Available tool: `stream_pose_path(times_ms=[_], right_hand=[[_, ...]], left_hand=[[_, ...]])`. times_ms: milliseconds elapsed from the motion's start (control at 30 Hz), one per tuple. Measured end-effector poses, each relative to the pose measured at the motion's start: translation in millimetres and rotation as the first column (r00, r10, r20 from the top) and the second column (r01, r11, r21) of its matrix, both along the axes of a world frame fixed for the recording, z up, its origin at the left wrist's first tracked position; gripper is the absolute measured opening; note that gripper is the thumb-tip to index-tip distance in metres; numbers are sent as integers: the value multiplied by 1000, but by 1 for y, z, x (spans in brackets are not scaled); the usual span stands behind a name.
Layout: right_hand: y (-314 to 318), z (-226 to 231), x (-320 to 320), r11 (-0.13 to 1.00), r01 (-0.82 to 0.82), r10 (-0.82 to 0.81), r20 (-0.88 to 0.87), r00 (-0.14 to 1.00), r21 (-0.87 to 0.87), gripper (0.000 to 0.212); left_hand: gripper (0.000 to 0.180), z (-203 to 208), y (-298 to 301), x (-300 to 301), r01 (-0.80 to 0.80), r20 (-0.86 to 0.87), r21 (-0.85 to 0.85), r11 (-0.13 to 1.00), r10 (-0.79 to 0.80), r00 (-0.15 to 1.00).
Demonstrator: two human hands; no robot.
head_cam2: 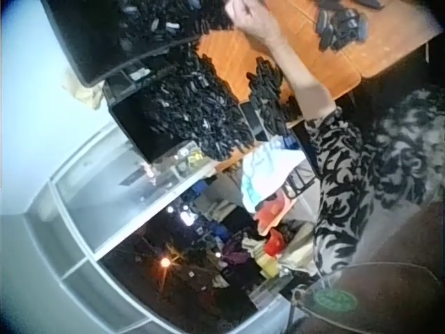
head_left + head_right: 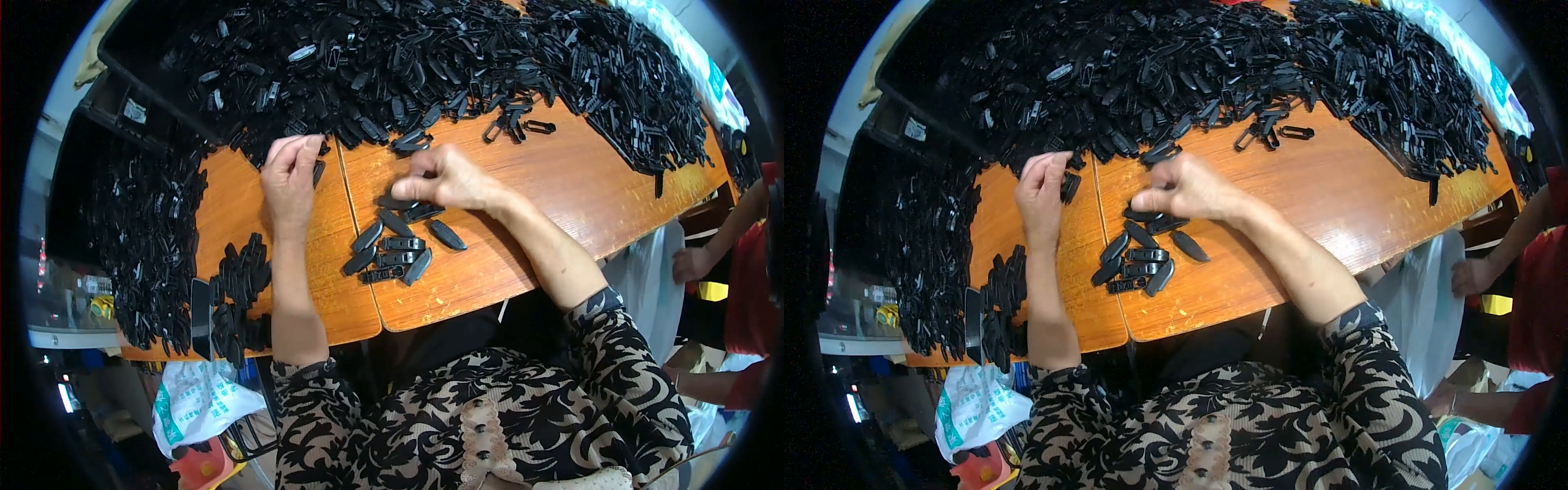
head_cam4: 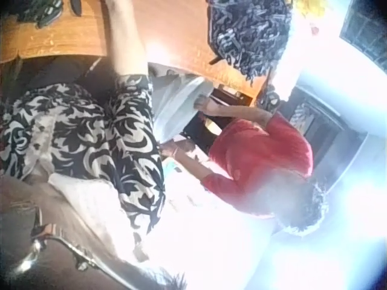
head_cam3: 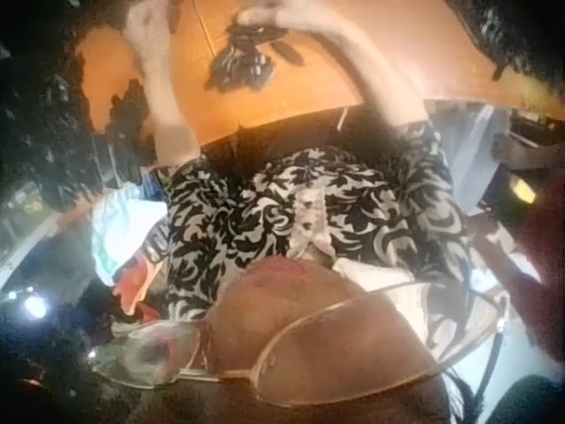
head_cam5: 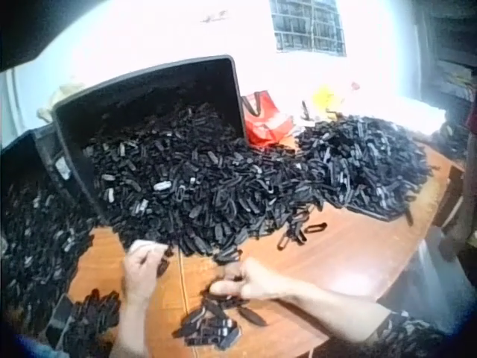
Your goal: The person repeatedly picks up plastic components from the piles on the table, snaps the pieces together by hand, and places the assembled parts onto the table.
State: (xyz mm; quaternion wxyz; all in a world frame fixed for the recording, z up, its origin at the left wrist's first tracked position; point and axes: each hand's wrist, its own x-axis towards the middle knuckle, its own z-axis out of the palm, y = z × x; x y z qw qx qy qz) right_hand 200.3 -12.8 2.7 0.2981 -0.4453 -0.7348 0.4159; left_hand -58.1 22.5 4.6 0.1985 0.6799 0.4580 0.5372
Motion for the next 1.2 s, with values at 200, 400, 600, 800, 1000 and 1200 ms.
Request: stream_pose_path(times_ms=[200, 400, 600, 800, 1000, 1200], right_hand=[[4, -6, 1, 934, 172, -204, 73, 976, 315, 37], [6, -14, 5, 844, 121, -287, 250, 925, 523, 27], [5, -5, 11, 868, 52, -309, 456, 835, 493, 36], [7, -9, 13, 809, 55, -361, 421, 832, 585, 32], [12, -7, 18, 827, 287, -419, 190, 888, 483, 21], [20, -6, 19, 937, 310, -308, -37, 951, 158, 30]], left_hand=[[30, 10, -18, 3, -303, -722, -49, 952, 176, 669], [32, 6, -23, 30, -101, -532, -250, 963, -49, 845], [34, 4, -25, 36, 47, -560, -235, 971, -175, 810], [24, -3, -27, 42, 36, -599, 15, 999, -20, 800], [25, 4, -28, 54, -41, -383, -202, 979, -40, 923], [29, -16, -22, 49, 48, -163, -282, 958, -97, 982]])
